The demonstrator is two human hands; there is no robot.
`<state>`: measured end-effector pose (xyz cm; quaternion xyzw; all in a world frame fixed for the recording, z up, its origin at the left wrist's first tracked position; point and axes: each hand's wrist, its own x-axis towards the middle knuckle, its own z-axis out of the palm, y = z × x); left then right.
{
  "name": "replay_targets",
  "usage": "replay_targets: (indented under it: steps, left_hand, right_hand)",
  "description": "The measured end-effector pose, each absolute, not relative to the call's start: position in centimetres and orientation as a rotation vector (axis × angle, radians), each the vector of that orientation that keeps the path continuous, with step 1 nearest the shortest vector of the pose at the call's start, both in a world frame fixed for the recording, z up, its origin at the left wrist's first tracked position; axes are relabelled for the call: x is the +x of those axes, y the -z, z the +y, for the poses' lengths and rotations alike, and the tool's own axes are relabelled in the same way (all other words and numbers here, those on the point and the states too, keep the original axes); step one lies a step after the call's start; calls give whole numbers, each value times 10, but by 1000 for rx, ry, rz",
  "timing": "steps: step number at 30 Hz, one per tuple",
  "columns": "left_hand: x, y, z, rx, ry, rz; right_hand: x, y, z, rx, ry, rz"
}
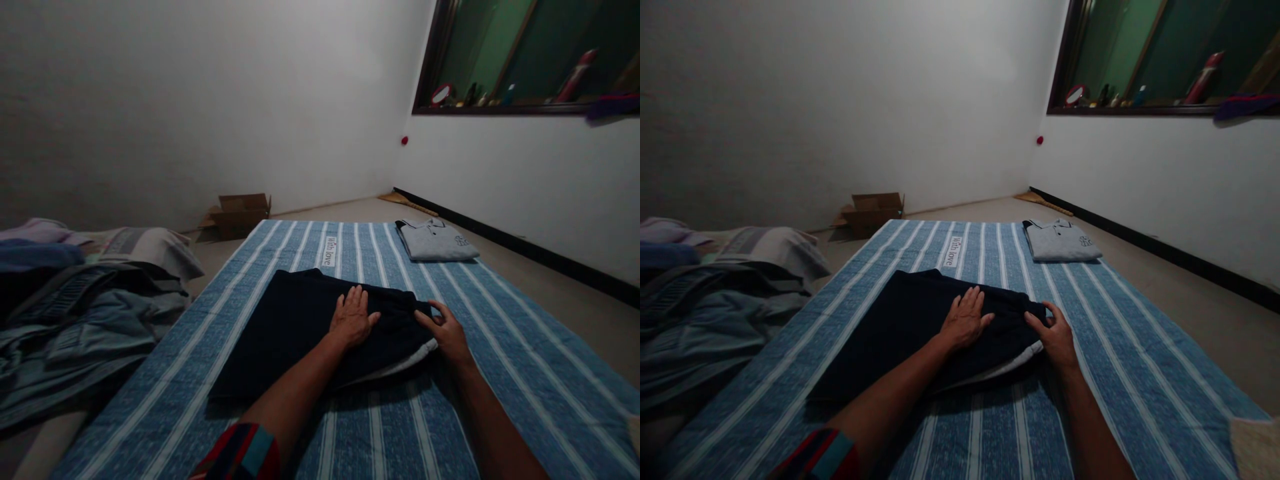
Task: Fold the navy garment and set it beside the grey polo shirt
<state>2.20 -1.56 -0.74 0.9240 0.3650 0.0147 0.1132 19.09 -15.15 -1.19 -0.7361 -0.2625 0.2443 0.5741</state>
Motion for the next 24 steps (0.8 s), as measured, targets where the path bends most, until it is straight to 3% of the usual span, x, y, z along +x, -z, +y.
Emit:
replay_targets:
  steps: [18, 24]
  left_hand:
    - [8, -14, -34, 2652, 37, 1215]
    - [0, -5, -33, 2658, 89, 1256]
  right_hand:
    - [194, 16, -151, -1806, -425, -635]
    - [192, 14, -151, -1749, -521, -620]
